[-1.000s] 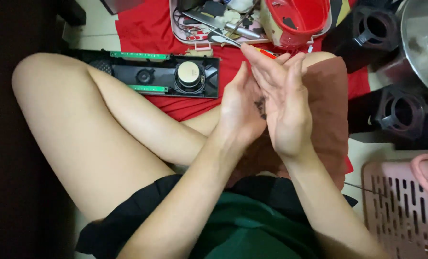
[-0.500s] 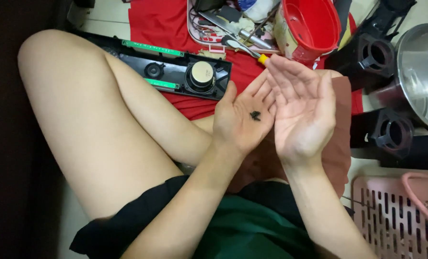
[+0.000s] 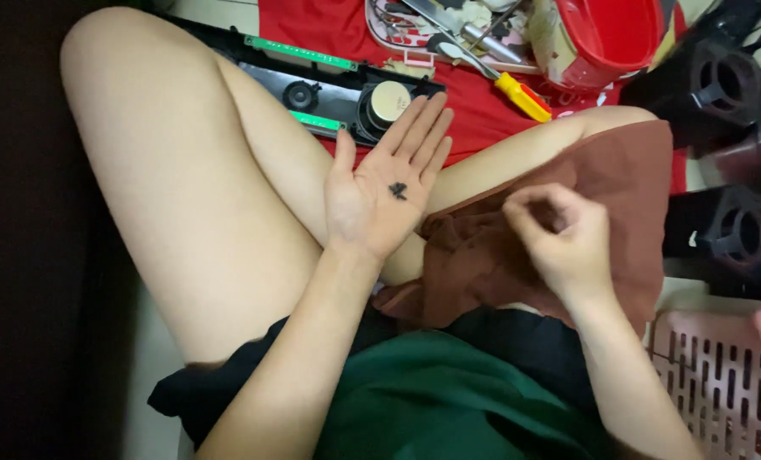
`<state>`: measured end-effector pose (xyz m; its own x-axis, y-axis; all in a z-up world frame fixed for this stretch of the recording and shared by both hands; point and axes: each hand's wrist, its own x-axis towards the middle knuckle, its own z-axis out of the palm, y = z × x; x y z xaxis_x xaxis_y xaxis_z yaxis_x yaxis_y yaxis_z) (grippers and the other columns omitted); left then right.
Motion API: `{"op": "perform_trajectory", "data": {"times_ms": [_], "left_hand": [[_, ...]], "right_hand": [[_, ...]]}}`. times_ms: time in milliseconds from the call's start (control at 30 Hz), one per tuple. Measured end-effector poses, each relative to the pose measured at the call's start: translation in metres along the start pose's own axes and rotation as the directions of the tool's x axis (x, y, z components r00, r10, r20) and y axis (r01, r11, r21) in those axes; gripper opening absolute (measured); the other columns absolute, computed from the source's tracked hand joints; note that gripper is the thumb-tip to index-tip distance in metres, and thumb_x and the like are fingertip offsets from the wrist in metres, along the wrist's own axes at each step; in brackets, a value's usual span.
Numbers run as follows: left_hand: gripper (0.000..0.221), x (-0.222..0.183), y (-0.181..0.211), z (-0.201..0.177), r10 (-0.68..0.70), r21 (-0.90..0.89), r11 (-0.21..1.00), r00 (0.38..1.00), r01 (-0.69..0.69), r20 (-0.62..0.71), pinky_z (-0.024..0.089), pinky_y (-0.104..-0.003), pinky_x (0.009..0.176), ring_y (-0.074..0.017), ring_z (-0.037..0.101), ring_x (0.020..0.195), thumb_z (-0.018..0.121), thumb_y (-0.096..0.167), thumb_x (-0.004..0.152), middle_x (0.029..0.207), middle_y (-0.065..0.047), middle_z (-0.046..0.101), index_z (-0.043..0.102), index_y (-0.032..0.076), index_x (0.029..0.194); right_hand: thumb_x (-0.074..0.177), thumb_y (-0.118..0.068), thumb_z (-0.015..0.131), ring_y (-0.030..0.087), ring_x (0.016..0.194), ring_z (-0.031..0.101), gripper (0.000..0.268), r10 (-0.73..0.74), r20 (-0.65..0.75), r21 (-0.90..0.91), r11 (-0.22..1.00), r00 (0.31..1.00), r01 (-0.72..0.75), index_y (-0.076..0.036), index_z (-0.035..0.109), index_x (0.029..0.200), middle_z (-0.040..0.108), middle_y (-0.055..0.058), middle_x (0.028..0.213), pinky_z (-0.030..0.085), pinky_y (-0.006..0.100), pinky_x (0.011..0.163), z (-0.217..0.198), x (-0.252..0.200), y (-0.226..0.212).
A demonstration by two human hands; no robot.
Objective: The person sits on the floor and unscrews small screws from a black appliance base, collecting the screws and a small dark part in a red bowl. They then manipulate a round component on the base and use a yellow-handled screwdriver on it near the end.
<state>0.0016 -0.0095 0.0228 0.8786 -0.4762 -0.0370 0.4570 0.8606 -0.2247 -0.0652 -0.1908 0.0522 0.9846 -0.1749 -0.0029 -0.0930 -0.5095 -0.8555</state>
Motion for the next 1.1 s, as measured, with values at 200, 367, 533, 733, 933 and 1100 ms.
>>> {"op": "perform_trajectory", "data": {"times_ms": [200, 367, 533, 733, 933, 1100], "left_hand": [[0.075, -0.008, -0.005, 0.009, 0.03, 0.096, 0.995, 0.995, -0.021, -0.097, 0.017, -0.035, 0.111, -0.0265, 0.022, 0.134, 0.015, 0.056, 0.091, 0.142, -0.019, 0.025, 0.023, -0.004, 0.136], [0.077, -0.008, -0.005, 0.005, 0.015, 0.069, 0.998, 0.997, -0.009, -0.074, 0.017, -0.037, 0.111, -0.0267, 0.021, 0.134, 0.02, 0.059, 0.088, 0.142, -0.018, 0.025, 0.024, -0.001, 0.137], [0.083, -0.011, -0.005, 0.014, -0.016, 0.093, 0.995, 0.998, 0.022, -0.062, 0.015, -0.035, 0.111, -0.0256, 0.019, 0.136, 0.02, 0.064, 0.085, 0.144, -0.017, 0.022, 0.022, 0.0, 0.138], [0.088, -0.011, -0.005, 0.009, -0.058, 0.034, 0.998, 0.998, 0.058, -0.003, 0.016, -0.035, 0.111, -0.0252, 0.019, 0.135, 0.025, 0.067, 0.083, 0.144, -0.017, 0.021, 0.02, -0.001, 0.139], [0.093, -0.009, -0.002, -0.014, -0.155, -0.052, 0.985, 0.977, 0.164, 0.146, 0.026, -0.037, 0.106, -0.0253, 0.022, 0.135, 0.026, 0.074, 0.085, 0.146, -0.016, 0.021, 0.02, 0.0, 0.142], [0.095, -0.009, -0.001, -0.015, -0.161, -0.121, 0.974, 0.962, 0.19, 0.218, 0.034, -0.037, 0.102, -0.0266, 0.022, 0.135, 0.025, 0.076, 0.087, 0.147, -0.016, 0.02, 0.019, 0.0, 0.142]], "right_hand": [[0.059, -0.018, 0.074, 0.023, 0.084, 0.056, 0.02, -0.05, 0.346, -0.511, 0.828, 0.937, 0.232, -0.01, 0.069, 0.076, 0.062, 0.003, 0.084, 0.045, 0.032, 0.075, 0.012, 0.001, 0.0], [0.062, -0.016, 0.07, 0.023, 0.077, 0.055, 0.012, -0.157, 0.413, -0.511, 0.776, 0.897, 0.371, -0.009, 0.068, 0.071, 0.061, 0.002, 0.083, 0.045, 0.033, 0.07, 0.013, 0.002, 0.001], [0.064, -0.01, 0.066, 0.025, 0.073, 0.055, 0.009, -0.15, 0.455, -0.463, 0.802, 0.878, 0.377, -0.006, 0.061, 0.07, 0.059, 0.005, 0.079, 0.044, 0.034, 0.07, 0.012, 0.001, -0.018], [0.075, -0.001, 0.061, 0.015, 0.069, 0.053, 0.007, -0.237, 0.154, -0.128, 0.958, 0.959, 0.257, 0.001, 0.059, 0.08, 0.059, 0.007, 0.082, 0.043, 0.023, 0.066, 0.014, 0.0, -0.056], [0.077, 0.003, 0.06, 0.013, 0.081, 0.055, 0.016, -0.185, 0.172, 0.24, 0.96, 0.967, 0.141, 0.003, 0.056, 0.092, 0.061, 0.009, 0.092, 0.044, 0.021, 0.077, 0.028, 0.004, -0.066], [0.075, 0.008, 0.058, 0.016, 0.086, 0.057, 0.023, -0.021, 0.184, 0.523, 0.849, 0.983, -0.08, 0.005, 0.055, 0.098, 0.06, 0.012, 0.096, 0.047, 0.022, 0.081, 0.031, 0.002, -0.056]]}}
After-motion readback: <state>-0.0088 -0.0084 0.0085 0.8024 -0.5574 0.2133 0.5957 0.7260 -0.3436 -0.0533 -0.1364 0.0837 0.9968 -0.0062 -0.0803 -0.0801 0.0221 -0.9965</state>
